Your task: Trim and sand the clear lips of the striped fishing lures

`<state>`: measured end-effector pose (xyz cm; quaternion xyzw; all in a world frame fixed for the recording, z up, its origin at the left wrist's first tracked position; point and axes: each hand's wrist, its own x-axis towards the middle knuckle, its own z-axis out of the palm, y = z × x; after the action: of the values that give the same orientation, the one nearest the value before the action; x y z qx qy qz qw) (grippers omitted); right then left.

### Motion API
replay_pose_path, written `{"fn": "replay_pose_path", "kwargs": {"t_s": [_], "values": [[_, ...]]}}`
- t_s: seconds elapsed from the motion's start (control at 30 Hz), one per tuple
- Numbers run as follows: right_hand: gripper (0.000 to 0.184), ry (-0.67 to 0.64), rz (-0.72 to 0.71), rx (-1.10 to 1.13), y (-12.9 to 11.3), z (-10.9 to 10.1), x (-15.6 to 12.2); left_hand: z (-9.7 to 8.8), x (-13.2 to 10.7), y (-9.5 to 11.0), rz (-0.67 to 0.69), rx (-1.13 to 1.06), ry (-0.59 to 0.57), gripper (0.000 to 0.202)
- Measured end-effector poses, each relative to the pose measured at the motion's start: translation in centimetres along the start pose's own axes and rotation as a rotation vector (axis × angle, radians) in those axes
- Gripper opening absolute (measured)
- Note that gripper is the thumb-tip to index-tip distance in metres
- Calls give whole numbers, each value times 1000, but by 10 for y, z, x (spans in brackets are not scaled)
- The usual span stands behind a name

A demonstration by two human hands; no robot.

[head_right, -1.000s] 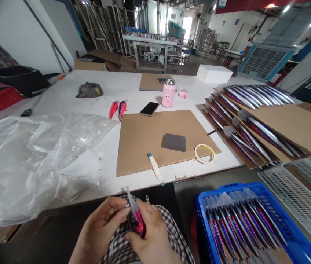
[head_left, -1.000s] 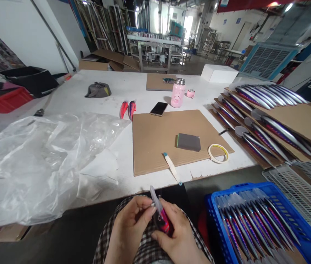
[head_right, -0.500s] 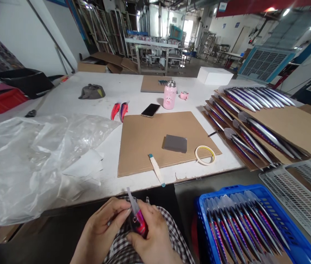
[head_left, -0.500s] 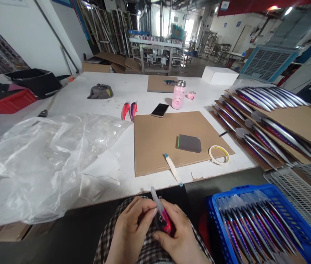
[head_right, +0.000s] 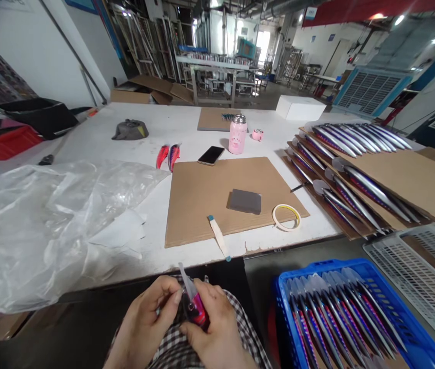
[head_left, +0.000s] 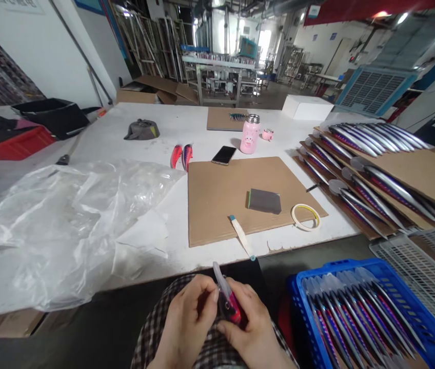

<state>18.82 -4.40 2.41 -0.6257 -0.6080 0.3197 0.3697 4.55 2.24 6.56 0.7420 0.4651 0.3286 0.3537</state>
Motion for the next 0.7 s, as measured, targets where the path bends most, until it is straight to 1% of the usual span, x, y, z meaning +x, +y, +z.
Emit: {"fn": "replay_pose_path", "kwargs": {"t_s": [0.13,0.3,0.37,0.43,0.53,0.6,0.7], "values": [[65,9,-25,-15,2,0,-1,0,0,2,5,-10,-9,19],[65,-14,-88,-50,1,-4,0,-1,0,4,-72,-42,-68,18],[67,-38,-94,-57,0,-6,1,0,0,2,-131,-139,-114,15],[70,-67,-67,-57,2,-7,1,2,-1,0,-196,-278,-155,12],[74,-104,-49,-62,10,-5,0,6,-3,-6,-245,-440,-126,10],[77,-105,-76,-71,18,-4,0,10,-4,-11,-241,-496,-99,12],[77,-88,-123,-73,25,-4,3,12,-3,-17,-242,-567,-104,20]]}}
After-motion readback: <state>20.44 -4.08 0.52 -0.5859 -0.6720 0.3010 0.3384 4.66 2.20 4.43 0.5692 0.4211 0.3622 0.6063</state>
